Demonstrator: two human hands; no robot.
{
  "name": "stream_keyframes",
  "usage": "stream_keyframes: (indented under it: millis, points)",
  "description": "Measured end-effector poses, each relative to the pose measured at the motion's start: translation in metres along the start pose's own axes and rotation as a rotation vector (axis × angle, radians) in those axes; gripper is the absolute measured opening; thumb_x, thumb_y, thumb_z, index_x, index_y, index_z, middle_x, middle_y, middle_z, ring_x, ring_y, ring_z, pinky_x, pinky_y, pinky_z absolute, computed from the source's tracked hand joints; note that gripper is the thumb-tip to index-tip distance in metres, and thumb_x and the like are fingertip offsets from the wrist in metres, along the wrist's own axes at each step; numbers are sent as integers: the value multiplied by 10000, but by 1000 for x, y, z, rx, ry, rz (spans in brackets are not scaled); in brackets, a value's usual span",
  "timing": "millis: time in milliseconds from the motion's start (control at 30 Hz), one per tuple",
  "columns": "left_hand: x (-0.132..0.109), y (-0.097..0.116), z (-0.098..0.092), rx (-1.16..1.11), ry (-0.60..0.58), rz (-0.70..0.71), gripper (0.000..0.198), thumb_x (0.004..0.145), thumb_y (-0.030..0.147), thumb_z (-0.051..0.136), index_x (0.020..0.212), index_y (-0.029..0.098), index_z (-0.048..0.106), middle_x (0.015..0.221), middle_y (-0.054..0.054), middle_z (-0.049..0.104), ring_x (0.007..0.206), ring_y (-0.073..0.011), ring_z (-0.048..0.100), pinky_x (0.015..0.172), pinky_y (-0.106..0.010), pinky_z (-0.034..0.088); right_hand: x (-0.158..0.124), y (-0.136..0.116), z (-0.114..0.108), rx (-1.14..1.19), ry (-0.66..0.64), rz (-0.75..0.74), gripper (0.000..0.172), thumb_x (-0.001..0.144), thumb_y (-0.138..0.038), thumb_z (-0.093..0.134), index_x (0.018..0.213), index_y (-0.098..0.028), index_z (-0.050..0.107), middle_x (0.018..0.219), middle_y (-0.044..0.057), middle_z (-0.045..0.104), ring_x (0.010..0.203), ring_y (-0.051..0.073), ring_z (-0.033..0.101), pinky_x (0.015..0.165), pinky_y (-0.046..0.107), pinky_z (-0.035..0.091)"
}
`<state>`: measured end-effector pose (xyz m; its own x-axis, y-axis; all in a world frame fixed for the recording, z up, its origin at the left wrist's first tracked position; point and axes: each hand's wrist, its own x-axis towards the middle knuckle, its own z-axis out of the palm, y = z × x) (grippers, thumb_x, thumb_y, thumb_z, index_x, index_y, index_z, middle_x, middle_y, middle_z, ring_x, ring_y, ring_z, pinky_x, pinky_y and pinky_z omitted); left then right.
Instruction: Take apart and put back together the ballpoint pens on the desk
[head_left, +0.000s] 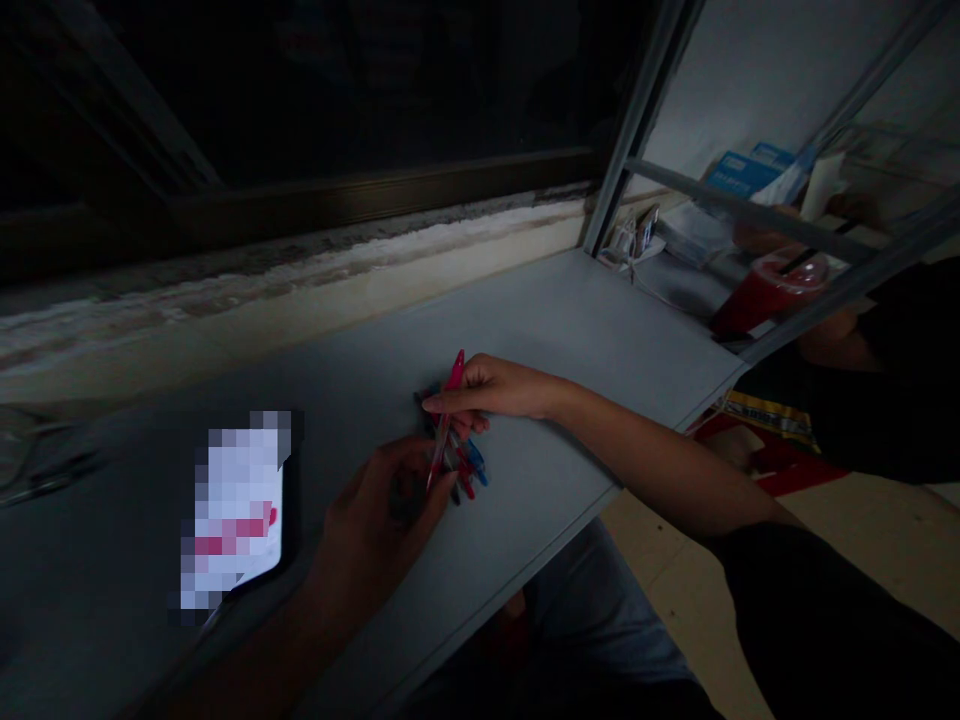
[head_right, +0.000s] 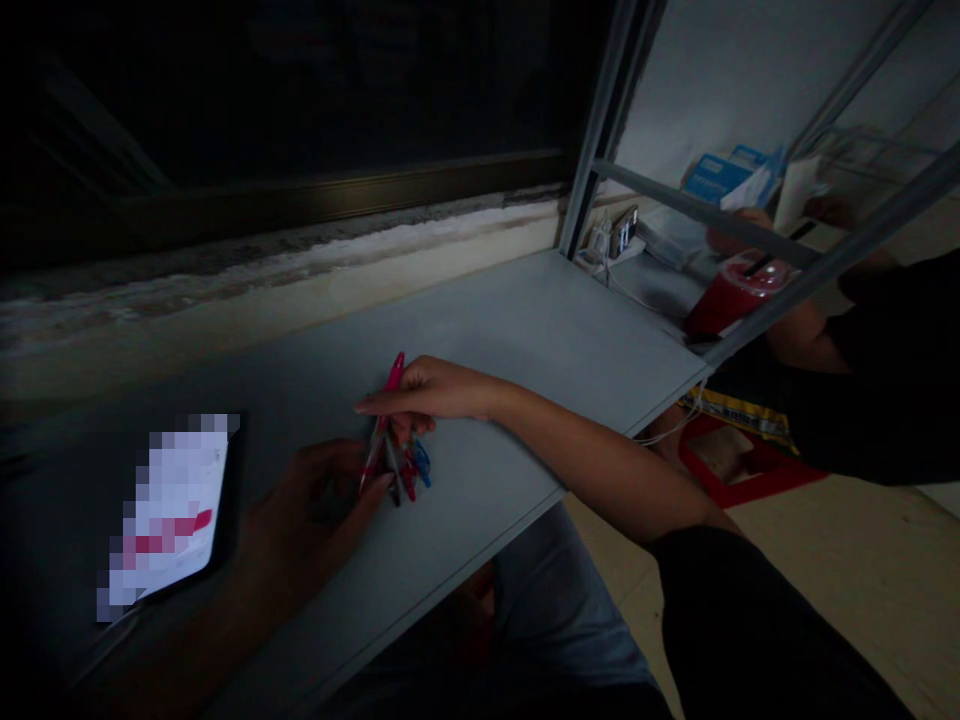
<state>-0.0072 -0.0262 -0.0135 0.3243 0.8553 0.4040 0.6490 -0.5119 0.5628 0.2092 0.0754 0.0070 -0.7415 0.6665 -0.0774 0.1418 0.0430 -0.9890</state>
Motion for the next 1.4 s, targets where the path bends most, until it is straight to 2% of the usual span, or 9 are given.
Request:
stream_keyframes:
  millis: [167, 333, 467, 667, 867, 1033, 1167, 1300, 1400]
  points:
    - [0, -1, -1, -47, 7, 40, 218, 1013, 345, 594, 1207, 245, 603, 782, 22, 662, 614, -140, 642, 592, -270, 560, -5, -3, -4, 3, -46, -22, 659, 952, -675, 561, 520, -181, 498, 474, -21, 553, 450, 75, 461, 544, 257, 403]
    - [-1, -1, -1, -28, -4, 20, 276, 1002, 349, 599, 1254, 238, 612, 798, 5, 687, 634, -155, 666, 621, -282, 574, -7, -8, -2, -16, 29, 6, 734, 998, -726, 395, 496, -196, 463, 430, -23, 510, 411, 74, 432, 543, 268, 388]
    - [-1, -3, -2, -4, -39, 9, 298, 994, 384, 619, 1240, 216, 638, 780, 11, 685, 627, -159, 667, 629, -281, 570, -5, -6, 2, -4, 66, 35, 729, 1010, -702, 398, 490, -194, 452, 426, -23, 505, 401, 67, 430, 526, 264, 380]
    - [5, -1, -6, -53, -98, 7, 298, 1061, 309, 414, 1072, 194, 689, 775, -14, 712, 589, -158, 657, 535, -264, 493, -5, -4, 1, 55, 25, -79, 613, 1003, -589, 534, 546, -204, 392, 448, -94, 356, 434, 46, 283, 490, 254, 280]
    - [11, 2, -10, -97, -105, -182, 354, 1055, 348, 390, 1018, 176, 698, 525, 68, 485, 391, -118, 448, 418, -247, 341, -10, -12, -10, -9, -3, -155, 380, 869, -484, 766, 870, -168, 557, 637, -80, 521, 557, 60, 455, 523, 209, 353]
    - [11, 2, -10, -79, -91, -219, 366, 1037, 360, 418, 1033, 165, 727, 535, 55, 500, 429, -127, 510, 432, -239, 357, -13, -12, -15, -102, 134, -113, 318, 943, -422, 682, 808, -166, 551, 640, -54, 537, 567, 63, 481, 530, 199, 382]
    - [11, 2, -11, -86, -89, -232, 377, 1040, 386, 425, 1041, 170, 734, 531, 56, 514, 438, -136, 517, 441, -243, 372, -13, -12, -17, -5, 128, -216, 329, 839, -261, 790, 1051, -177, 553, 888, -17, 661, 654, 62, 545, 604, 196, 449]
    - [11, 3, -10, -73, -83, -218, 360, 1037, 360, 432, 1056, 172, 738, 512, 56, 500, 419, -138, 483, 433, -251, 363, -13, -11, -20, -72, 219, -140, 242, 935, -359, 682, 855, -163, 565, 728, -18, 609, 636, 83, 549, 587, 203, 452]
    - [11, 2, -10, -75, -83, -218, 361, 1039, 359, 429, 1039, 175, 740, 485, 60, 465, 403, -142, 476, 419, -257, 347, -14, -12, -22, -38, 195, -212, 262, 837, -281, 783, 965, -161, 589, 890, 7, 665, 700, 82, 574, 648, 209, 476]
